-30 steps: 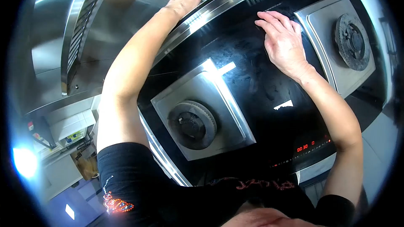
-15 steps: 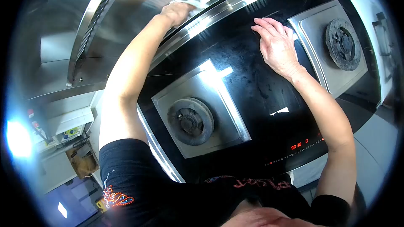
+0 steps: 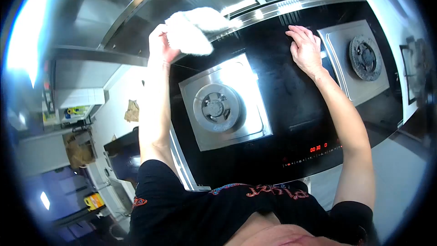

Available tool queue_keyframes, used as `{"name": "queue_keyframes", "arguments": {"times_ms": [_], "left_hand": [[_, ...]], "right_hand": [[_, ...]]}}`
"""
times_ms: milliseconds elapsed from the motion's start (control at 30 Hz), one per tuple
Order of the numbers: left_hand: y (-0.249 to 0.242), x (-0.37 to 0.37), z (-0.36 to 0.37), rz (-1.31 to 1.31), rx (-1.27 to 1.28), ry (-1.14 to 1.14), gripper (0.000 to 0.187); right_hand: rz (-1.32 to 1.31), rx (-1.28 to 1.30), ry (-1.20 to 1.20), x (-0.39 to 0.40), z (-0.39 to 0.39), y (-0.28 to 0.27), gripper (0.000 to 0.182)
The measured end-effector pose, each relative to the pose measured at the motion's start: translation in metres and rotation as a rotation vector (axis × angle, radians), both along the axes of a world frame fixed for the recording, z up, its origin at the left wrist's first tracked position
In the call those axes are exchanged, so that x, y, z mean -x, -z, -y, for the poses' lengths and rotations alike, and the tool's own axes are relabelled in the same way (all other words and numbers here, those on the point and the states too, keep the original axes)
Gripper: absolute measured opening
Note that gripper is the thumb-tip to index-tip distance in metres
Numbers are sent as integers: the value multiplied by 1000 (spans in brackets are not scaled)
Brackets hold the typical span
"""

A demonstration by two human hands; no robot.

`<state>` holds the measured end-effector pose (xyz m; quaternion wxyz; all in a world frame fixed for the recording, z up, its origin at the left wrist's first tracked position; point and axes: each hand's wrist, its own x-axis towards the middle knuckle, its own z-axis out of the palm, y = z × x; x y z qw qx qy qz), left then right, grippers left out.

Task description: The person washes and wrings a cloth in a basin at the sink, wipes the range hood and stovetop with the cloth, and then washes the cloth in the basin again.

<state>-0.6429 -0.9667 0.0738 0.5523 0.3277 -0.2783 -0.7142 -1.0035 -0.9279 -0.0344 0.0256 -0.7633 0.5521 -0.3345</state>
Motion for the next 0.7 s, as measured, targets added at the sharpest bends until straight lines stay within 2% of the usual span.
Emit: {"name": "queue_keyframes", "arguments": {"times_ms": [33, 67, 100, 133, 200, 267, 333, 367, 400, 467, 500, 533, 567, 600, 667, 700], "left_hand": [[-5, 6, -14, 450, 152, -159, 22], [-8, 20, -26, 234, 125, -177, 27], [-10, 34, -38, 18, 96, -195, 34], [-11, 36, -47, -195, 142, 93, 35], [2, 46, -69, -87, 74, -40, 31], [1, 62, -91, 707, 303, -37, 28], [-19, 82, -112, 139, 84, 78, 30], [-2, 77, -97, 162, 74, 329, 29], [13, 70, -94, 309, 116, 346, 28], [3, 60, -104, 405, 157, 372, 27], [4, 55, -107, 426, 176, 307, 27], [5, 47, -108, 448, 191, 243, 27], [7, 40, -109, 471, 206, 179, 27], [12, 34, -107, 373, 203, 44, 27], [14, 18, -101, 367, 174, -106, 26], [13, 11, -102, 593, 165, -195, 25]], "right_hand": [[16, -29, -4, 3, 2, 3, 26], [27, -63, -4, 3, 5, 1, 26], [195, -149, 20, 0, 8, 0, 22], [458, -353, -28, -8, 8, -18, 24], [896, -712, -246, -38, -2, -53, 39], [1169, -1119, -423, -66, -17, -60, 56], [1379, -1235, -549, -80, -36, -58, 57], [1309, -1226, -517, -83, -41, -60, 57], [1243, -1212, -488, -84, -43, -61, 58], [922, -1115, -452, -81, -41, -67, 52], [770, -1055, -437, -82, -39, -70, 50], [771, -967, -420, -86, -38, -75, 42], [746, -984, -414, -84, -32, -81, 40], [723, -1000, -408, -81, -24, -86, 38], [1184, -1107, -534, -86, -10, -95, 34], [1251, -1095, -547, -87, 5, -99, 33]]}}
